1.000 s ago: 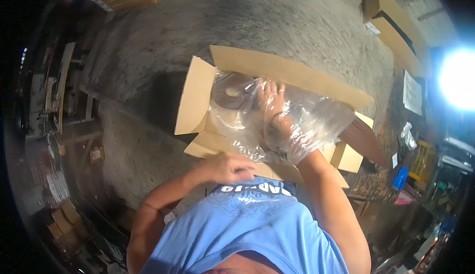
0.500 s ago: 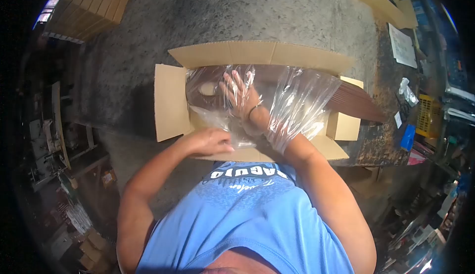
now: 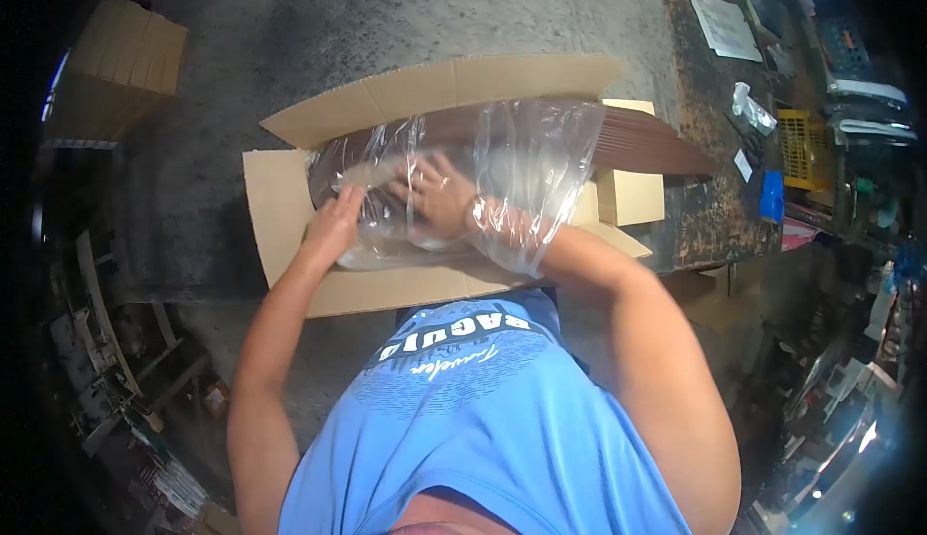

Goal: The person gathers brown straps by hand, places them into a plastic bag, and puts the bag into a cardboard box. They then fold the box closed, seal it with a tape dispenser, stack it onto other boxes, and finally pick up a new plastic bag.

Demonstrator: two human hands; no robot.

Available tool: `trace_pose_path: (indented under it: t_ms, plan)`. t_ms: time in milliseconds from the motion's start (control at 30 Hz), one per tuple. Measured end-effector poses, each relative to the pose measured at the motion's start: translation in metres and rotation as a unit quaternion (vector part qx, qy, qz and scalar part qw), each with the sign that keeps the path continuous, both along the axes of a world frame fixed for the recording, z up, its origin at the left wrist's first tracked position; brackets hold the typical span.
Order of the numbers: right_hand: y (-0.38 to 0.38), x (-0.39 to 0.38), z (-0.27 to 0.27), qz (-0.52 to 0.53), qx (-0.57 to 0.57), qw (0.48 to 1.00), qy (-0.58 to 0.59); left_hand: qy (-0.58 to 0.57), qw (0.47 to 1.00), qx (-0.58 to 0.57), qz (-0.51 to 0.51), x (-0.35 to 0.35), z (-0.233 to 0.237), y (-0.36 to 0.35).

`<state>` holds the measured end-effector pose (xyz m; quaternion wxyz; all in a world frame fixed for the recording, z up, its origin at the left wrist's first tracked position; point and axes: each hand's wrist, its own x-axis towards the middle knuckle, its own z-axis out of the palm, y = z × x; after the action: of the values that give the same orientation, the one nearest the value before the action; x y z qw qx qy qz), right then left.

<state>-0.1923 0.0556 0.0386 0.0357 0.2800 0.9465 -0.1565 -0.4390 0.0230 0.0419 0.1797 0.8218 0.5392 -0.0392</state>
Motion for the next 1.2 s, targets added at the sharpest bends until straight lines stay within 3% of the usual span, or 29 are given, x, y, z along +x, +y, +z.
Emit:
trace_pose_path:
  t_ms: [100, 167, 400, 500, 600, 700, 733, 767, 800, 867, 900, 933, 967, 1000, 1033, 1067, 1133, 1200]
  plan:
    - [0.002, 0.050, 0.042, -0.073, -0.194, 0.969, -0.135, 0.001, 0.999, 0.019, -0.031, -0.007, 0.008, 0.002]
    - [0.000, 0.076, 0.039, -0.050, -0.213, 0.954, -0.206, -0.016, 0.998, 0.032, -0.051, -0.011, 0.010, 0.002]
    - [-0.023, 0.098, 0.039, -0.051, -0.206, 0.957, -0.198, -0.022, 0.998, 0.007, -0.062, -0.014, 0.016, 0.000]
    - [-0.028, 0.090, 0.034, -0.098, -0.189, 0.954, -0.211, -0.042, 0.998, 0.013, -0.040, -0.011, 0.008, 0.000]
    - [-0.035, 0.096, 0.032, -0.133, -0.161, 0.954, -0.215, 0.024, 0.997, -0.070, 0.001, -0.006, 0.018, 0.003]
    - [-0.038, 0.100, 0.031, -0.136, -0.130, 0.962, -0.197, 0.102, 0.992, -0.059, 0.040, 0.017, 0.031, 0.004]
    - [-0.037, 0.100, 0.030, -0.136, -0.126, 0.964, -0.191, -0.056, 0.998, 0.030, 0.000, 0.041, 0.048, 0.010]
    - [-0.037, 0.094, 0.028, -0.134, -0.122, 0.966, -0.184, -0.209, 0.970, 0.117, -0.038, 0.079, 0.074, 0.015]
    - [-0.037, 0.095, 0.028, -0.128, -0.119, 0.969, -0.175, -0.275, 0.959, 0.074, -0.006, 0.120, 0.100, 0.017]
    - [-0.031, 0.085, 0.026, -0.116, -0.107, 0.976, -0.153, -0.432, 0.900, -0.028, -0.055, 0.195, 0.130, 0.015]
    - [-0.042, 0.097, 0.029, -0.111, -0.100, 0.979, -0.142, -0.483, 0.862, -0.137, -0.062, 0.228, 0.141, 0.013]
    - [-0.043, 0.106, 0.030, -0.106, -0.093, 0.981, -0.131, -0.441, 0.855, -0.266, -0.060, 0.251, 0.129, 0.019]
    - [-0.041, 0.108, 0.030, -0.100, -0.087, 0.984, -0.120, -0.401, 0.859, -0.315, -0.054, 0.266, 0.108, 0.026]
    - [-0.036, 0.109, 0.030, -0.095, -0.082, 0.986, -0.106, -0.309, 0.919, -0.240, -0.056, 0.273, 0.075, 0.036]
    - [-0.035, 0.111, 0.030, -0.090, -0.076, 0.989, -0.093, -0.212, 0.951, -0.223, -0.029, 0.275, 0.073, 0.045]
    - [-0.032, 0.112, 0.021, -0.118, -0.145, 0.975, -0.120, -0.037, 0.976, -0.216, -0.009, 0.275, 0.072, 0.056]
    - [-0.028, 0.116, 0.036, -0.112, -0.244, 0.945, -0.188, 0.201, 0.961, -0.185, -0.038, 0.267, 0.057, 0.071]
    - [-0.026, 0.122, 0.022, -0.094, -0.245, 0.942, -0.210, 0.267, 0.953, -0.136, -0.035, 0.254, 0.038, 0.072]
